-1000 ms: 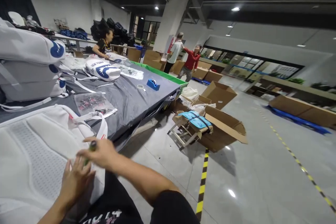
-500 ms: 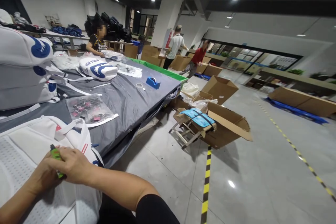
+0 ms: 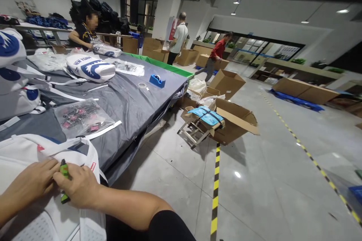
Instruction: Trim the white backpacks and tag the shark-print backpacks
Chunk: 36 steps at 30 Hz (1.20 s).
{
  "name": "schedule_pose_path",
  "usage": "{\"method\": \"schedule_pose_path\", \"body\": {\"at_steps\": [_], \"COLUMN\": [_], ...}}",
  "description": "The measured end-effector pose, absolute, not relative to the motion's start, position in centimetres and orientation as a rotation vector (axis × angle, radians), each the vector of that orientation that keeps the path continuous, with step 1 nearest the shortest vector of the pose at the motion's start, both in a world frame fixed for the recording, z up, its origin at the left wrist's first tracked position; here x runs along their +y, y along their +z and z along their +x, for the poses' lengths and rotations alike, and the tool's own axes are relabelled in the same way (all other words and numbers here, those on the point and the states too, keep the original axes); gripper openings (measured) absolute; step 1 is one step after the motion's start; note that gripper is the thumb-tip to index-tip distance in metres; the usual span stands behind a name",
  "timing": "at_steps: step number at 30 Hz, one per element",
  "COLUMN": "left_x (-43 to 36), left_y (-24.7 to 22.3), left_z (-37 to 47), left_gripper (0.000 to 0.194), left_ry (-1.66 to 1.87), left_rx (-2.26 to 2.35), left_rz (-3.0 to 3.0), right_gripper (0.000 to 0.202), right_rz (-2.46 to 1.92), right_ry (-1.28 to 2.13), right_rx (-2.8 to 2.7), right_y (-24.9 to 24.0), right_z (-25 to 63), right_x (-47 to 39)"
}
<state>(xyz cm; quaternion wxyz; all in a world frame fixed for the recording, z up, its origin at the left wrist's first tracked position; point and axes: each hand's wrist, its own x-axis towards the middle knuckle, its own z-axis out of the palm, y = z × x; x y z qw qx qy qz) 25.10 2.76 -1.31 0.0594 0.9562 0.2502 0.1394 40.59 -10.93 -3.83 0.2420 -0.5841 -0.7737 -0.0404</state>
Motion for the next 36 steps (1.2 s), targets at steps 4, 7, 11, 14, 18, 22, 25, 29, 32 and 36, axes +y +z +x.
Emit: {"method": "schedule_pose_path", "body": {"at_steps": [4,7,11,14,18,22,25,29,32,36], "left_x": [3.8,5.7,7.9,8.2,8.4,9.4,10.1,11.4,9.8,4.3], "left_y": [-0.3,0.9,3.1,3.9,3.6,5.1,8.0,9.7,8.6,5.3], "left_z": [25.5,23.9,21.5,20.6,20.5,20.8,20.8,20.2,20.2,21.3], "left_gripper": [0.037,0.053,0.057,0.046,0.025,0.040,0.053,0.069,0.065,0.052], "left_ry": [0.207,0.202,0.249,0.320,0.440,0.605,0.454,0.193,0.239,0.294], "left_rx": [0.727,0.794,0.698,0.596,0.610,0.485,0.471,0.551,0.733,0.680], "left_rz": [3.057,3.061,3.110,3.119,3.095,3.255,3.417,3.327,3.210,3.197], "right_gripper": [0.056,0.054,0.050,0.047,0.043,0.036,0.030,0.036,0.037,0.036], "right_rz": [-1.694,-1.750,-1.703,-1.676,-1.657,-1.532,-1.440,-1.458,-1.477,-1.412], "right_ry": [-0.050,-0.022,-0.032,-0.065,-0.206,-0.267,-0.267,-0.147,-0.125,-0.085], "right_rx": [-1.990,-1.969,-1.946,-1.891,-1.814,-1.772,-1.720,-1.754,-1.768,-1.744], "right_y": [-4.8,-5.8,-6.3,-6.3,-6.6,-6.9,-6.8,-6.9,-6.7,-5.9], "right_z": [41.3,41.5,41.4,41.2,41.2,41.6,41.8,42.0,42.2,42.9], "right_x": [-10.6,-10.2,-10.4,-10.7,-10.5,-10.4,-10.9,-10.8,-10.8,-11.2]}}
